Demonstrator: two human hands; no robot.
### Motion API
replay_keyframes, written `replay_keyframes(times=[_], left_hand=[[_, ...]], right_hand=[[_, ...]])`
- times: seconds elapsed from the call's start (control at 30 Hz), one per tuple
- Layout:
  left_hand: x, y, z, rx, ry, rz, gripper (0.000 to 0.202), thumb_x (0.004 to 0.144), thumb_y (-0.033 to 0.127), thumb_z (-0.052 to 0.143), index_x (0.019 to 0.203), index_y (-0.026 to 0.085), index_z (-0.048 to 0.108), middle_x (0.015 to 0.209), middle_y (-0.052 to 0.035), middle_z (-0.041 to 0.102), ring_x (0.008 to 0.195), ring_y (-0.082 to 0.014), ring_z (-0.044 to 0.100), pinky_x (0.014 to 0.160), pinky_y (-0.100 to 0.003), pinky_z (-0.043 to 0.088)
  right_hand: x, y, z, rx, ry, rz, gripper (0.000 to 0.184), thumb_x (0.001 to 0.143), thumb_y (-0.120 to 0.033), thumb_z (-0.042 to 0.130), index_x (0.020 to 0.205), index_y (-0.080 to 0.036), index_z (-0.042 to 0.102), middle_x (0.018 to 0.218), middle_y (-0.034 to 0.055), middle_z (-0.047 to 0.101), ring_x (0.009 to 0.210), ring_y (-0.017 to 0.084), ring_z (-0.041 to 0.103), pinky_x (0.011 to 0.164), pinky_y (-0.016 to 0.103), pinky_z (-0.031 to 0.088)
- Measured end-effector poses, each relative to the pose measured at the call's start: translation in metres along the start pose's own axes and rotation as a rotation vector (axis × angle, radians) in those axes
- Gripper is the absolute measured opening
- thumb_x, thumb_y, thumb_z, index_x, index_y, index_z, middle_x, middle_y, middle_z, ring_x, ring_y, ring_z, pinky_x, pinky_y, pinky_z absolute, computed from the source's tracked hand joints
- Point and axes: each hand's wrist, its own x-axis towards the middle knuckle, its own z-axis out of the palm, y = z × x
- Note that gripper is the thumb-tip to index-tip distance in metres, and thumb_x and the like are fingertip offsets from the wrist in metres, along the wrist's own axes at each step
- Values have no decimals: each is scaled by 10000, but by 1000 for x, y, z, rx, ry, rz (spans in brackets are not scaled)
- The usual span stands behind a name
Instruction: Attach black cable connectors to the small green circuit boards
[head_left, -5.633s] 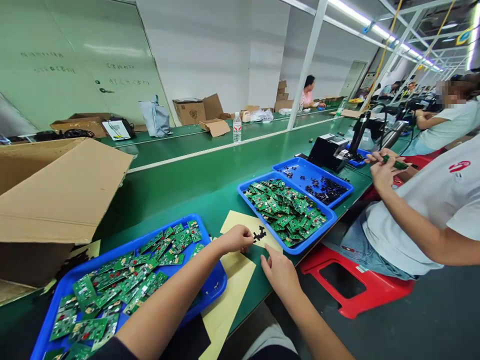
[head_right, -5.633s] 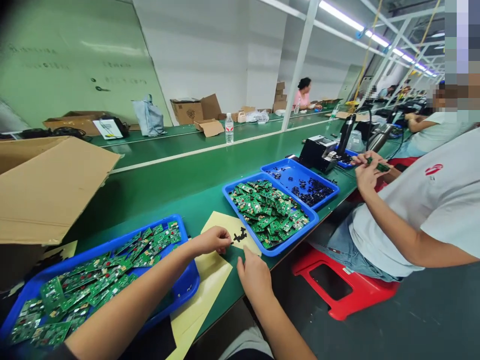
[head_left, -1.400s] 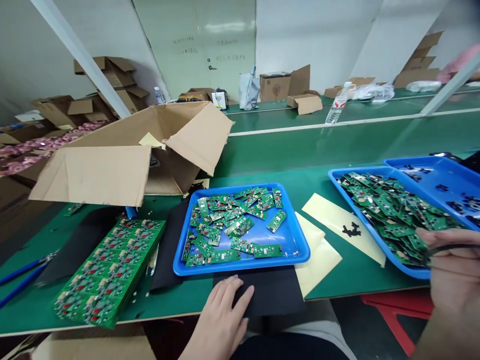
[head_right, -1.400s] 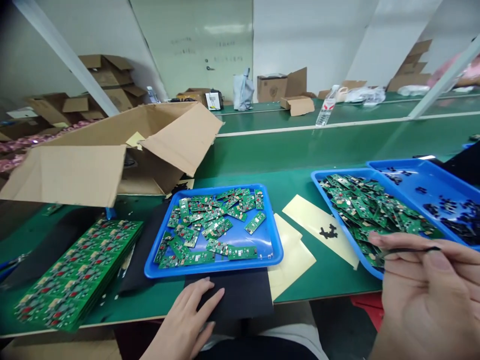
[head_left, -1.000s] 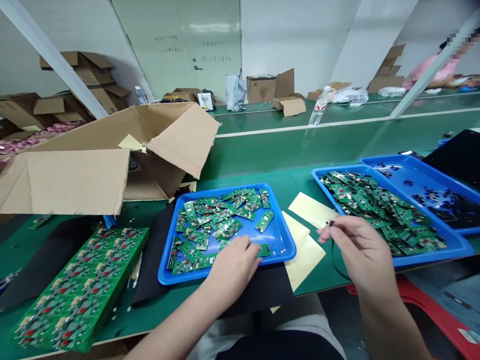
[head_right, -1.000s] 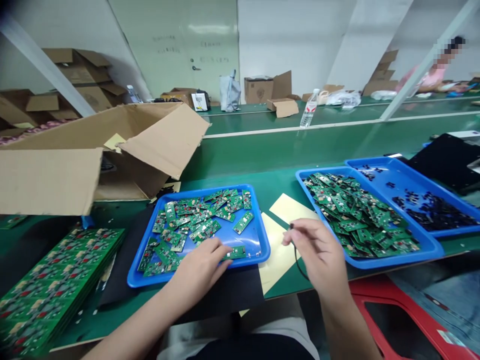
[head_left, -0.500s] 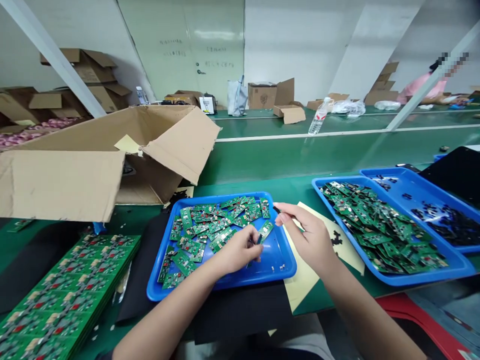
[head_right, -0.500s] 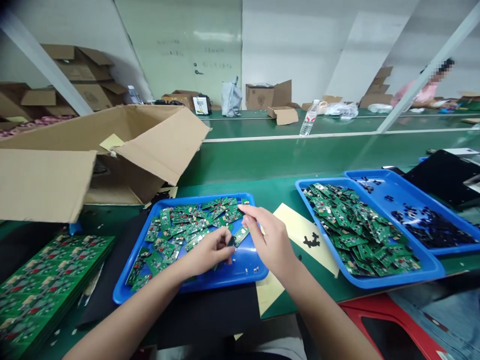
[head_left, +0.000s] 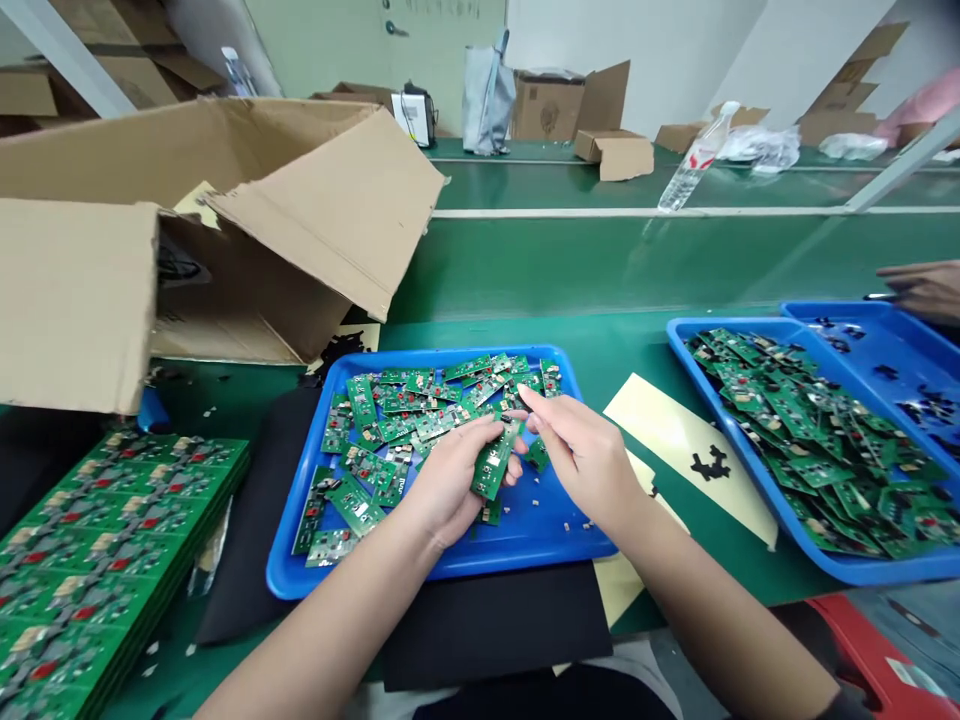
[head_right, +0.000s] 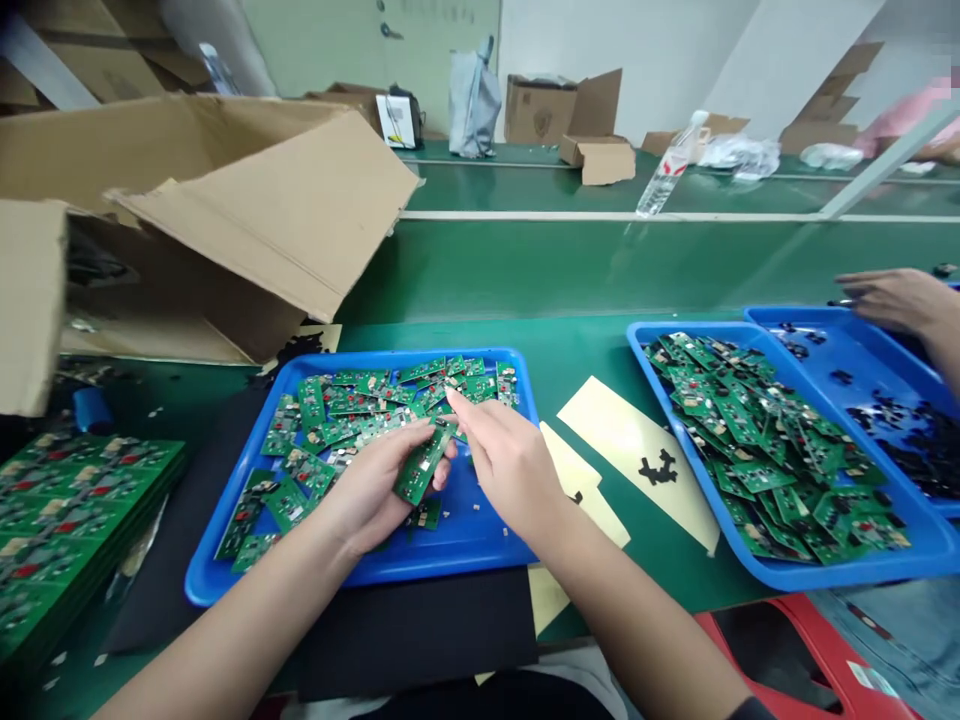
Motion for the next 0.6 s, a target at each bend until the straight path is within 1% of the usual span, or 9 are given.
replay_keyframes(times=[0.1,0.13,0.17,0.3,0.43,0.6], left_hand=[[-1,-2,0,32,8,1,141,765,237,551,722,107,585,596,-19,609,450,-86,516,463,-203,415],[-1,-2,0,38,11,2,145,762,238,545,722,105,586,588,-17,604,450,-87,513,463,-204,413],[-2,-3,1,46,11,6,145,759,238,539,725,105,586,583,-14,599,451,-87,512,465,-204,411],[-3,-4,1,130,-6,25,138,760,231,503,727,121,580,558,5,577,458,-89,503,469,-202,397],[-4,-5,2,222,-21,69,163,770,223,462,672,139,563,535,15,553,470,-90,492,495,-207,396],[-4,-6,1,289,-33,93,182,790,217,444,660,150,553,534,20,547,494,-100,496,546,-222,401]], right_hand=[[-3,-2,1,-41,-73,45,480,942,-172,338,1418,-174,287,770,38,655,691,157,618,667,289,535],[-4,-3,1,-48,-93,52,508,939,-171,340,1437,-181,238,784,39,663,693,160,621,670,294,539],[-5,-4,1,-52,-107,51,521,938,-170,343,1444,-184,219,802,43,671,699,164,624,674,300,542],[-8,-5,0,-91,-125,6,499,935,-167,352,1428,-185,277,850,60,683,683,170,624,665,321,548],[-9,-3,-1,-139,-161,-32,475,923,-133,369,1398,-149,351,871,80,682,739,184,637,684,333,543],[-9,-3,0,-169,-164,-45,484,919,-120,372,1402,-148,348,822,62,678,781,180,646,707,326,542]])
